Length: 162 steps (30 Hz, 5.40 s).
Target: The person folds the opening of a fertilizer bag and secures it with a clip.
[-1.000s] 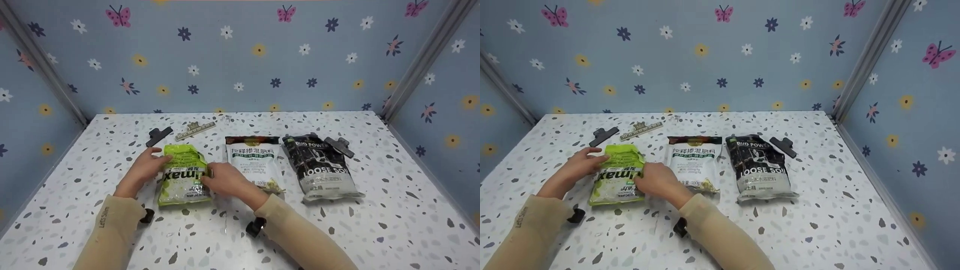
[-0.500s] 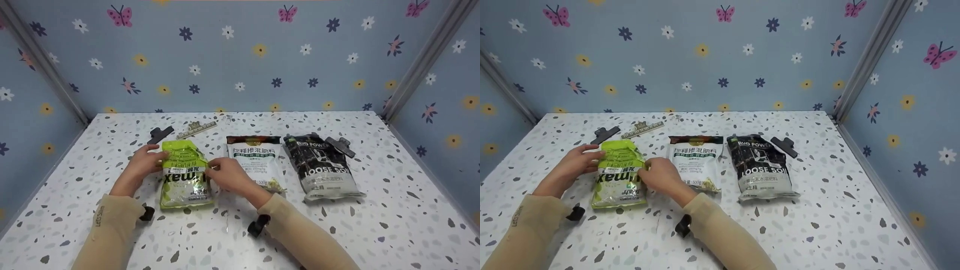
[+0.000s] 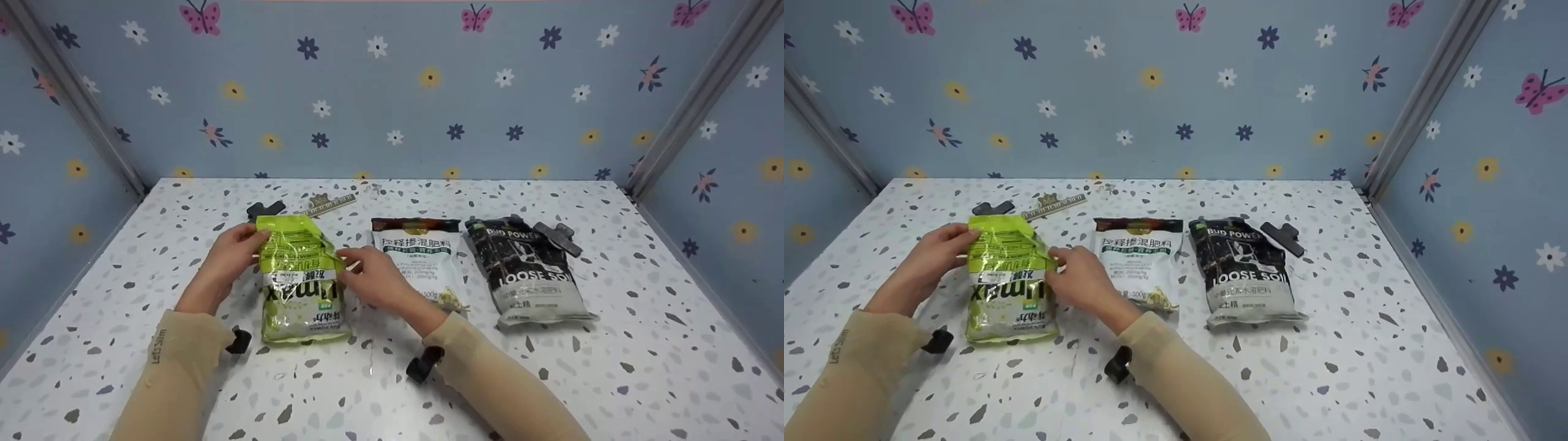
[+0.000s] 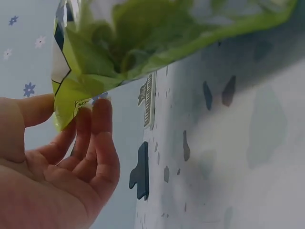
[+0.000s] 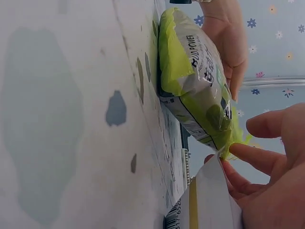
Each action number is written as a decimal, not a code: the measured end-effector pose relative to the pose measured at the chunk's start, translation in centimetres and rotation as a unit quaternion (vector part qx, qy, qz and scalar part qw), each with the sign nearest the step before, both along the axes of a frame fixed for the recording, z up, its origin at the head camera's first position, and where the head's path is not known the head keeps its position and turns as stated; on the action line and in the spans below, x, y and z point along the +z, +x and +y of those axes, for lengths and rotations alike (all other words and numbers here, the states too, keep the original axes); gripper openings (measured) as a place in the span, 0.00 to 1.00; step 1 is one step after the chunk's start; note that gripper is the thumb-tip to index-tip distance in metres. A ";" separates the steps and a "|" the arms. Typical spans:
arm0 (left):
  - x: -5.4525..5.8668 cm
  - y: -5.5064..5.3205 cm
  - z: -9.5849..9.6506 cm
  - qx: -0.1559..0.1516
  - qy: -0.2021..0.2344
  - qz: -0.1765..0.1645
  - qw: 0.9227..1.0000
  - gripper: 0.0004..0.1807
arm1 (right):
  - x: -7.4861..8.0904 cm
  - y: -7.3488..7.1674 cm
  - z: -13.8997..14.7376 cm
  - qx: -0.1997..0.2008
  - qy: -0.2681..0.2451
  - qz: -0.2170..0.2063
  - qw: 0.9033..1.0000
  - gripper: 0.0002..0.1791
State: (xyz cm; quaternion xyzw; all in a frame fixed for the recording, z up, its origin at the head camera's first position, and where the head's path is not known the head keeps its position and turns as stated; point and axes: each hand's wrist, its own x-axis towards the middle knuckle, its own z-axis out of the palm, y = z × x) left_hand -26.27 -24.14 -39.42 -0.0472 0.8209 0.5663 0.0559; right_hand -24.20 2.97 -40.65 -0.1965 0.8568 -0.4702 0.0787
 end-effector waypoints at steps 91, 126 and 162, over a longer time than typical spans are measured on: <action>6.8 4.9 6.1 -0.004 -0.277 0.435 0.857 0.20 | 3.5 0.2 1.7 0.017 -0.008 0.068 0.998 0.10; 6.9 4.7 6.1 -0.031 -0.232 0.428 0.873 0.10 | 5.6 -0.6 -2.3 0.042 -0.042 0.231 0.971 0.07; 7.1 4.7 6.0 -0.032 -0.218 0.418 0.881 0.06 | 2.5 -0.7 0.7 0.054 -0.033 0.169 0.983 0.03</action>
